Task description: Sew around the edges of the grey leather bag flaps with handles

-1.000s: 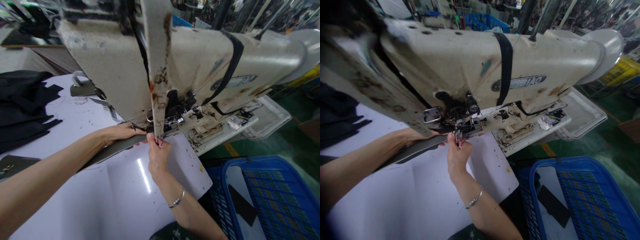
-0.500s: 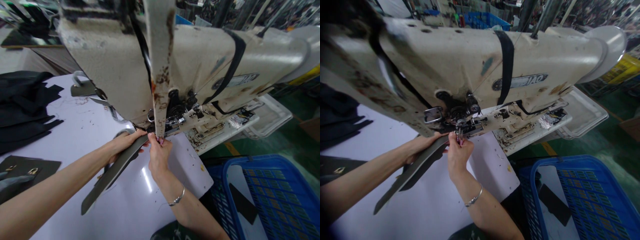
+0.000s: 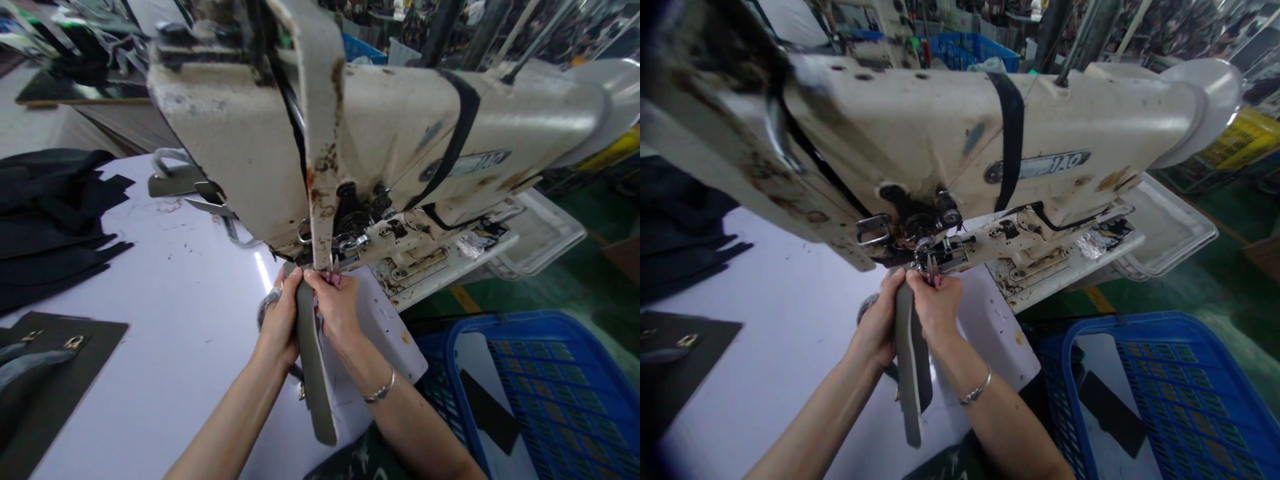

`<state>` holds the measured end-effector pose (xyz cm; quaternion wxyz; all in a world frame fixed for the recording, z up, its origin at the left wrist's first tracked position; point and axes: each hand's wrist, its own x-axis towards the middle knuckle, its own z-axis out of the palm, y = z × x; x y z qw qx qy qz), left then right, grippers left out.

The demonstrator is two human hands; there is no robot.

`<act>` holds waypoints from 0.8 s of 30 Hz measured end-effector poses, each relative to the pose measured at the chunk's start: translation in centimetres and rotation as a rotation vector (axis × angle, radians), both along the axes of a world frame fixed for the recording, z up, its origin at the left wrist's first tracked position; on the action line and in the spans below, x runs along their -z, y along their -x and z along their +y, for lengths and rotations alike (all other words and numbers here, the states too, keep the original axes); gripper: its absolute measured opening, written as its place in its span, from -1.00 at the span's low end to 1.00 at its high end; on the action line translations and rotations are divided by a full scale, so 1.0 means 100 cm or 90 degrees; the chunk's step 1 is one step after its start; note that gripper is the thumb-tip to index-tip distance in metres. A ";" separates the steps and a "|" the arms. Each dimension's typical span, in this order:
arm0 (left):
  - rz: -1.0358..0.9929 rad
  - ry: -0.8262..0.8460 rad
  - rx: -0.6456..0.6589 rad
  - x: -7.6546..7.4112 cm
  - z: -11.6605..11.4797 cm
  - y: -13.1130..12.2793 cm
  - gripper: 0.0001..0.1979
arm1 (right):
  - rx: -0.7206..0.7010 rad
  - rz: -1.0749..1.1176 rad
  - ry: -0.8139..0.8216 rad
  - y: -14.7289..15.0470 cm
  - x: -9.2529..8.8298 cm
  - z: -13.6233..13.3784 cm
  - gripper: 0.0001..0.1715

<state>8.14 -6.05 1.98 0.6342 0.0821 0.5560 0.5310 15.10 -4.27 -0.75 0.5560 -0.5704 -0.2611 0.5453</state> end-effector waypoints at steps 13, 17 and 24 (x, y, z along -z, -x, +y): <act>0.012 -0.086 -0.113 0.005 0.002 -0.026 -0.64 | -0.115 -0.075 -0.023 -0.029 -0.007 0.014 -0.69; 0.023 -0.074 -0.137 0.003 0.009 -0.027 -0.62 | -0.136 -0.110 -0.043 -0.034 -0.011 0.016 -0.76; 0.039 -0.044 -0.134 0.003 0.017 -0.023 -0.62 | -0.149 -0.136 -0.026 -0.034 -0.006 0.018 -0.71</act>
